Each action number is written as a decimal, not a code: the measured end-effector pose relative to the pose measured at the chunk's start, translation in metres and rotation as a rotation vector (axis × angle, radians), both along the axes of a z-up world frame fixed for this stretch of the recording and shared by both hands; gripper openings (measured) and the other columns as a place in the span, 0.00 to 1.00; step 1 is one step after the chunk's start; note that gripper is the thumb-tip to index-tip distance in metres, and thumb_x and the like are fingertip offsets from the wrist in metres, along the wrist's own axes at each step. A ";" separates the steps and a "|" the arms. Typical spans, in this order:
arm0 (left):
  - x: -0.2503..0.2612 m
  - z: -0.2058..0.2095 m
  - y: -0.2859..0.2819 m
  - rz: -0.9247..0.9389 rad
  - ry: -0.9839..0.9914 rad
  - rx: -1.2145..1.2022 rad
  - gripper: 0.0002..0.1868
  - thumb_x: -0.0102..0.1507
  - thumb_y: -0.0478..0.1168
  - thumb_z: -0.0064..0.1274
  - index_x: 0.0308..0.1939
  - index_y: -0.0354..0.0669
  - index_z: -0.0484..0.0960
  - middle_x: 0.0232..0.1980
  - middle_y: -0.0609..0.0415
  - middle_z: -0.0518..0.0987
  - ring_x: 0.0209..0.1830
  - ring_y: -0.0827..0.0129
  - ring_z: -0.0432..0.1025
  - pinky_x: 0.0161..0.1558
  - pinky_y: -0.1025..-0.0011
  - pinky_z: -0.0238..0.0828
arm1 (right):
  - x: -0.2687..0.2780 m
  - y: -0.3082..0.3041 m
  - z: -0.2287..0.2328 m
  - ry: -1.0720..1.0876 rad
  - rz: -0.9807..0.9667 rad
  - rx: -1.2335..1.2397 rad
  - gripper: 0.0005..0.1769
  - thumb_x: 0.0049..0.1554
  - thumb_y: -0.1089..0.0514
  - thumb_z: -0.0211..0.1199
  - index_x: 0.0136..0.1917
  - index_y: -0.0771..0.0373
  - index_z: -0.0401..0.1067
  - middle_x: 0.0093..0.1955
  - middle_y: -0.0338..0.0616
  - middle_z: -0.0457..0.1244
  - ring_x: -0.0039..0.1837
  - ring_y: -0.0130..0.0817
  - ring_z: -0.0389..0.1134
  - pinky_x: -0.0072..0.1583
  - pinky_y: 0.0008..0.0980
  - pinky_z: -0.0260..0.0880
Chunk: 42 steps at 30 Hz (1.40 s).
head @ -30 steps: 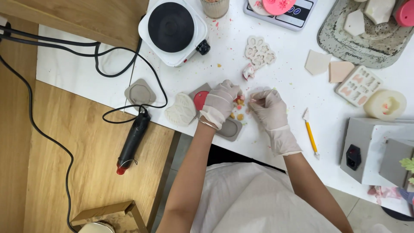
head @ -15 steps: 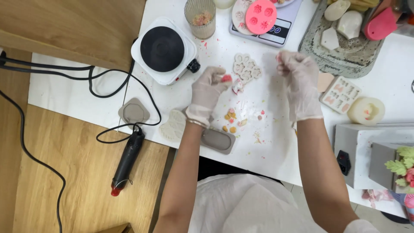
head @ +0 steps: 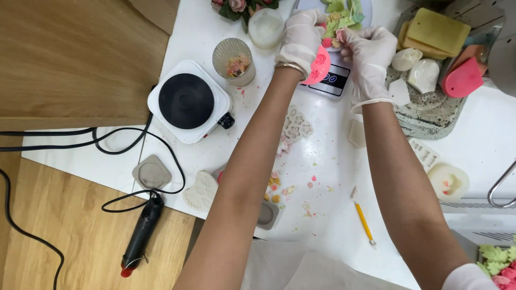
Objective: The person is preparing and cleaning various candle molds and silicone shapes for candle making.
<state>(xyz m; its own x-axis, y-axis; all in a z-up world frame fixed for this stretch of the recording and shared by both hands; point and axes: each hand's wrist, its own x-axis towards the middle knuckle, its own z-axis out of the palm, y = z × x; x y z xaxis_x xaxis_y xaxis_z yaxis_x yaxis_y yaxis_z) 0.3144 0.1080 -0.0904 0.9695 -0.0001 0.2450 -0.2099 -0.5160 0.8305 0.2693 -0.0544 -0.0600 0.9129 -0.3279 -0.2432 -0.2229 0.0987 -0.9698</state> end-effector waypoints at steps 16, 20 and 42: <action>-0.238 0.133 0.100 -0.141 0.324 0.092 0.18 0.56 0.38 0.64 0.50 0.45 0.81 0.45 0.47 0.80 0.44 0.56 0.76 0.48 0.62 0.74 | -0.227 0.038 0.066 0.101 0.412 -0.308 0.14 0.57 0.59 0.71 0.55 0.64 0.76 0.46 0.38 0.66 0.43 0.24 0.66 0.44 0.23 0.69; -0.317 0.096 0.131 -0.284 0.569 0.459 0.23 0.54 0.30 0.59 0.53 0.47 0.79 0.51 0.45 0.76 0.46 0.50 0.75 0.48 0.58 0.73 | -0.284 0.088 0.038 0.335 0.561 0.044 0.23 0.49 0.57 0.73 0.58 0.63 0.75 0.50 0.44 0.64 0.50 0.33 0.67 0.49 0.33 0.73; -0.387 0.052 0.118 -0.300 0.424 0.777 0.12 0.56 0.44 0.61 0.43 0.54 0.81 0.41 0.57 0.79 0.46 0.60 0.76 0.44 0.57 0.69 | -0.300 0.043 0.039 0.372 0.348 0.549 0.14 0.58 0.70 0.57 0.56 0.75 0.76 0.51 0.52 0.70 0.48 0.35 0.71 0.51 0.31 0.73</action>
<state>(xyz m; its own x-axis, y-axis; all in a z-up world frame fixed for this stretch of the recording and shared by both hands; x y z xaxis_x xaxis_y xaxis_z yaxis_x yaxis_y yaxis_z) -0.0722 0.2261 -0.0381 0.9110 -0.2798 -0.3031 -0.1821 -0.9321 0.3132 -0.0309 -0.0113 -0.0215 0.7670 0.2222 -0.6019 -0.6335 0.4109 -0.6556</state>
